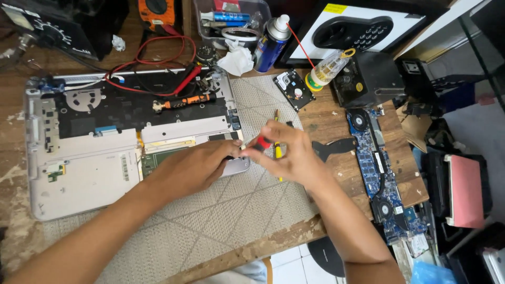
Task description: Finalizing the assembly of a laptop by securing internal components with a precision screwdriver.
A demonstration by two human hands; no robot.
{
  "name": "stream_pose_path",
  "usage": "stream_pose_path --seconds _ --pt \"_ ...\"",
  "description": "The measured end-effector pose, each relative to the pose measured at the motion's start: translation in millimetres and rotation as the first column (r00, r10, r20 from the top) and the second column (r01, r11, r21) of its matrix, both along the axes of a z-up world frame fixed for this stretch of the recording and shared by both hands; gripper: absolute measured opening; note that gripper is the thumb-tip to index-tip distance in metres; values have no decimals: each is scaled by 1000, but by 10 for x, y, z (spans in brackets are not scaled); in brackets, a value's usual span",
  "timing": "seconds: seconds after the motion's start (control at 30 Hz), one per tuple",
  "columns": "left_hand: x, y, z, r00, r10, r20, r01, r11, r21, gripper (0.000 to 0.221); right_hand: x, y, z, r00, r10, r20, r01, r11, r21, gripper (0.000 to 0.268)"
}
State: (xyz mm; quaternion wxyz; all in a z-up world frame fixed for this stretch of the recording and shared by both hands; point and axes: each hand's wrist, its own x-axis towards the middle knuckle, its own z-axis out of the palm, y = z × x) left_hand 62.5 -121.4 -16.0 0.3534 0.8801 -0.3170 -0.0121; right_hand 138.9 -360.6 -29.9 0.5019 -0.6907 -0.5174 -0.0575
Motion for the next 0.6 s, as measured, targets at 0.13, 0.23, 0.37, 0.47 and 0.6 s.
stream_pose_path --seconds 0.13,0.23,0.37,0.47,0.6 --pt "-21 -7 -15 999 -4 -35 2 999 -46 17 72 -57 110 1000 27 -1 -27 999 17 60" --pt "-32 0 3 1000 -5 -6 5 998 -56 18 91 -44 214 995 60 -85 -58 998 17 61" --pt "-89 0 78 999 31 -21 -32 999 -37 16 99 -17 286 970 214 -117 -209 977 51 60" --pt "-136 6 163 999 28 -46 -29 999 -30 14 88 -11 249 942 284 -181 -272 958 87 61" --pt "-75 4 59 996 30 -81 -33 999 -26 14 107 24 90 934 275 -227 -249 959 137 64"
